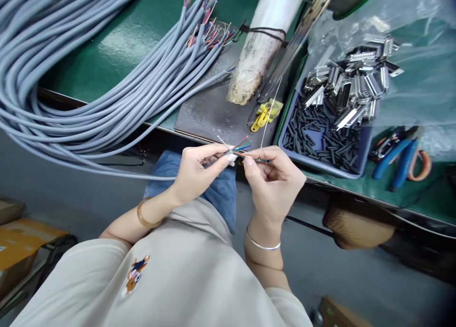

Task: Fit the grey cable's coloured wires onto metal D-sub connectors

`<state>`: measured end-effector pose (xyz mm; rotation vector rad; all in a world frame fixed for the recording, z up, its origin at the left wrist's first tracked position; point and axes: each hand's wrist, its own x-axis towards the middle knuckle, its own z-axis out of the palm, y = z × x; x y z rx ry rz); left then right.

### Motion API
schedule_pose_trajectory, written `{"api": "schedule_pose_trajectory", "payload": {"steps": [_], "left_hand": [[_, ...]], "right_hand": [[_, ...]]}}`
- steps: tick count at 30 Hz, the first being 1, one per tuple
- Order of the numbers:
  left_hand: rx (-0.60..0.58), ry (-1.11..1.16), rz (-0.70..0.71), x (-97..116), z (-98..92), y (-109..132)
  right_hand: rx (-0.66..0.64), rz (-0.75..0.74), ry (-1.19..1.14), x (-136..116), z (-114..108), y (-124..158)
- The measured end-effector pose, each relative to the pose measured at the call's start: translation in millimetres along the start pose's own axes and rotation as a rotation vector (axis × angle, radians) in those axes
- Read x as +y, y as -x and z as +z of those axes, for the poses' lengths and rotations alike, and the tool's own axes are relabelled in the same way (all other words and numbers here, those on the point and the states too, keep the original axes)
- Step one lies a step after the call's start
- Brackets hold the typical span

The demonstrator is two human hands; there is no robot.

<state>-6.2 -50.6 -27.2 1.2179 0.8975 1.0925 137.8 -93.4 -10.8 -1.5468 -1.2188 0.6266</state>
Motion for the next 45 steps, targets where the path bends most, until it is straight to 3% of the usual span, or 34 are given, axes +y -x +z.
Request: {"api": "schedule_pose_trajectory", "payload": {"steps": [9, 30, 35, 40, 43, 45], "left_hand": [[0.004, -0.184, 0.211, -9, -0.2, 1], [0.035, -0.514, 0.617, -13, 1.3, 1], [0.058, -0.544, 0.630, -11, 4.5, 6], [0.062, -0.528, 0.576, -4, 7.3, 14], [0.077, -0.467, 0.481, -1, 8.7, 19], [0.078, -0.365, 0.345, 2, 9.0, 21]], "right_hand": [[0.042, 0.094, -0.083, 1, 9, -5], [0.017, 0.175, -0.076, 1, 0, -5], [0.022, 0.051, 0.006, -5, -2, -4], [-0.009, 0.019, -0.009, -6, -4, 0], [-0.021, 0.012, -0.058, -4, -5, 2], [-0.046, 0.022, -0.089, -4, -4, 3]]}}
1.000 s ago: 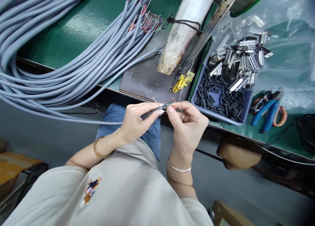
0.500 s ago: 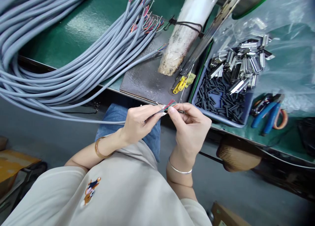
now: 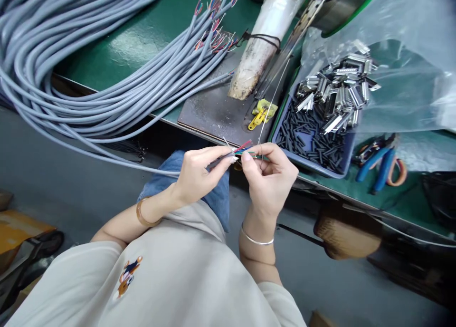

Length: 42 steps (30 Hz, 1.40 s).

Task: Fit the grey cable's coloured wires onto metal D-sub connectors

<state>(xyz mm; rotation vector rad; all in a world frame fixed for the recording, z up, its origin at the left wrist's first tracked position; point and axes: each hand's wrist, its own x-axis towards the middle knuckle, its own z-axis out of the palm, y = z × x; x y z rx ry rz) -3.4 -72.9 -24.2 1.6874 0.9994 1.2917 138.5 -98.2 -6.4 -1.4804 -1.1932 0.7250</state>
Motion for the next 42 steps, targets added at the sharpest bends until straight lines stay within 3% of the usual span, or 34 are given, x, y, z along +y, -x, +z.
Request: {"api": "schedule_pose_trajectory", "payload": {"steps": [5, 10, 17, 25, 30, 36, 42], "left_hand": [[-0.153, 0.427, -0.399, 6, -7.8, -6], [-0.210, 0.667, -0.541, 6, -13.3, -14], [-0.191, 0.678, -0.556, 6, -9.4, -16], [-0.249, 0.615, -0.566, 0, -7.3, -23], [-0.201, 0.632, -0.507, -2, -3.7, -22], [-0.220, 0.689, -0.591, -3, -6.2, -26], [-0.261, 0.743, -0.585, -7, -9.6, -31]], "right_hand": [[-0.007, -0.037, -0.016, -2, 4, 4], [0.010, -0.034, -0.037, -3, 5, 8], [0.088, -0.010, -0.022, -2, 3, 10], [0.066, 0.016, 0.044, -1, -3, 4], [0.088, -0.035, 0.104, 0, -1, 3], [0.081, 0.001, 0.075, 3, 4, 1], [0.082, -0.060, 0.133, -1, 6, 0]]}}
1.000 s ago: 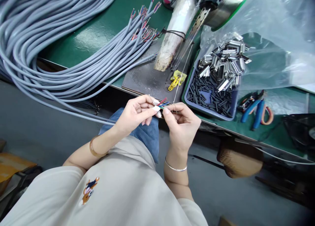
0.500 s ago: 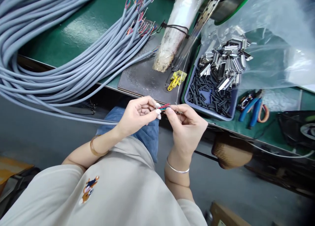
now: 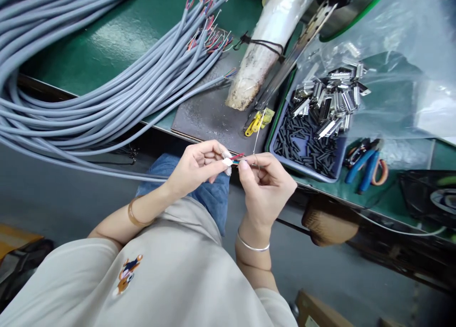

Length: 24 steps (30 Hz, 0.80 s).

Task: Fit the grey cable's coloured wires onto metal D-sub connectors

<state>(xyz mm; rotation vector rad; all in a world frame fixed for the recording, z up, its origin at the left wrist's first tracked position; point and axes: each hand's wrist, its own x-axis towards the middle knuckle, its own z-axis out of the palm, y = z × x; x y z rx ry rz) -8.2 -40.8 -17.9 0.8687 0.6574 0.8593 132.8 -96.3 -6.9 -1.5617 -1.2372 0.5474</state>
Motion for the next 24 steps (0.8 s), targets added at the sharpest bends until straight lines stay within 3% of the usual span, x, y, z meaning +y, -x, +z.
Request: {"api": "schedule_pose_trajectory", "payload": {"steps": [12, 19, 24], "left_hand": [[-0.031, -0.046, -0.023, -5, -1.0, 1], [0.061, -0.126, 0.085, -8, 2.8, 0], [0.137, -0.184, 0.157, -2, 10.4, 2]], "right_hand": [[-0.052, -0.112, 0.098, -5, -12, -4], [-0.109, 0.086, -0.049, 1, -9, -3], [-0.095, 0.055, -0.101, 5, -4, 1]]}}
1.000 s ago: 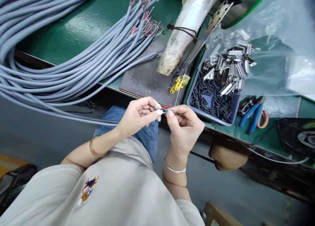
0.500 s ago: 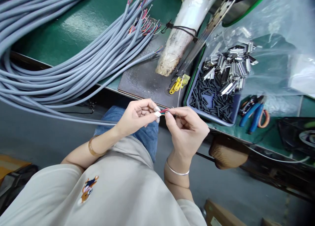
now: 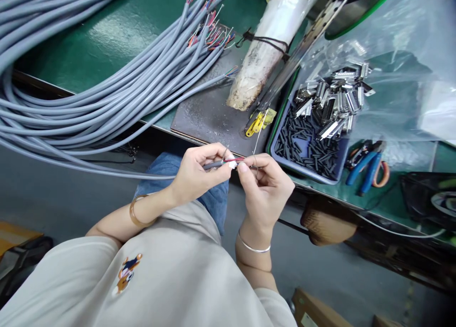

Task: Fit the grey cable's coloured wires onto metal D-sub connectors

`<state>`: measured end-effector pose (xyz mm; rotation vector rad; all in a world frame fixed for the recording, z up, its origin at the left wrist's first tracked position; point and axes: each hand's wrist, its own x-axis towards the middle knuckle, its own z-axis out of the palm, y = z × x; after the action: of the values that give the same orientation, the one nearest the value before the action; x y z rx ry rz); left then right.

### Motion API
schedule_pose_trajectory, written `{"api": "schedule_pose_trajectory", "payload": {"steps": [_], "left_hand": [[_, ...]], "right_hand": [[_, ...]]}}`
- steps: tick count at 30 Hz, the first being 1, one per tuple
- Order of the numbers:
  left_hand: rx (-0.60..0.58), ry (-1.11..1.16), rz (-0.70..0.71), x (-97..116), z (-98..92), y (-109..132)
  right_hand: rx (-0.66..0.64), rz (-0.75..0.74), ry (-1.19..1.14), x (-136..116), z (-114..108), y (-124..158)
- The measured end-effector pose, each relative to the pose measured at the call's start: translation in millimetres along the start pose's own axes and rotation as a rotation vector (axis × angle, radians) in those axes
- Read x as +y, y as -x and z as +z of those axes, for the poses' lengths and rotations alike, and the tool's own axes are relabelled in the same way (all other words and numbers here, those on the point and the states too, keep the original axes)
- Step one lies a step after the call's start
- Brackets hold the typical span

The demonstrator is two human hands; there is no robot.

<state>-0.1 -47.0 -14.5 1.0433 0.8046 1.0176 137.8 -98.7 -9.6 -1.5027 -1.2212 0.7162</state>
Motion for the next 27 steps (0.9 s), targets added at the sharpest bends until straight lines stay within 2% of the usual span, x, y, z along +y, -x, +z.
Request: {"api": "schedule_pose_trajectory", "payload": {"steps": [4, 8, 10, 12, 16, 20, 22, 24, 25, 27], "left_hand": [[0.022, 0.005, -0.025, 9, -0.5, -2], [-0.002, 0.102, -0.117, 10, -5.9, -5], [-0.028, 0.155, -0.175, 9, -7.5, -6], [-0.054, 0.176, -0.184, 8, -7.2, -6], [-0.072, 0.149, -0.068, 8, -3.4, -1], [-0.064, 0.113, -0.011, 7, -2.0, 4], [-0.029, 0.150, -0.054, 7, -3.7, 4], [-0.018, 0.214, -0.133, 7, -6.1, 2], [-0.030, 0.243, -0.172, 7, -7.0, 1], [-0.062, 0.272, -0.222, 8, -7.8, 1]], "right_hand": [[0.002, 0.024, -0.109, 0, 0, -2], [0.148, -0.005, -0.091, -1, -8, -5], [0.112, -0.020, 0.010, -3, -10, -4], [0.023, -0.048, 0.111, -6, -9, -2], [-0.028, -0.123, 0.187, -9, -2, 0], [-0.009, -0.029, -0.128, -3, -1, -7], [0.131, -0.039, -0.241, -1, -5, -10], [0.255, -0.070, -0.157, 0, -8, -11], [0.261, -0.085, -0.068, 0, -9, -10], [0.165, -0.106, 0.094, -2, -8, -7]]}}
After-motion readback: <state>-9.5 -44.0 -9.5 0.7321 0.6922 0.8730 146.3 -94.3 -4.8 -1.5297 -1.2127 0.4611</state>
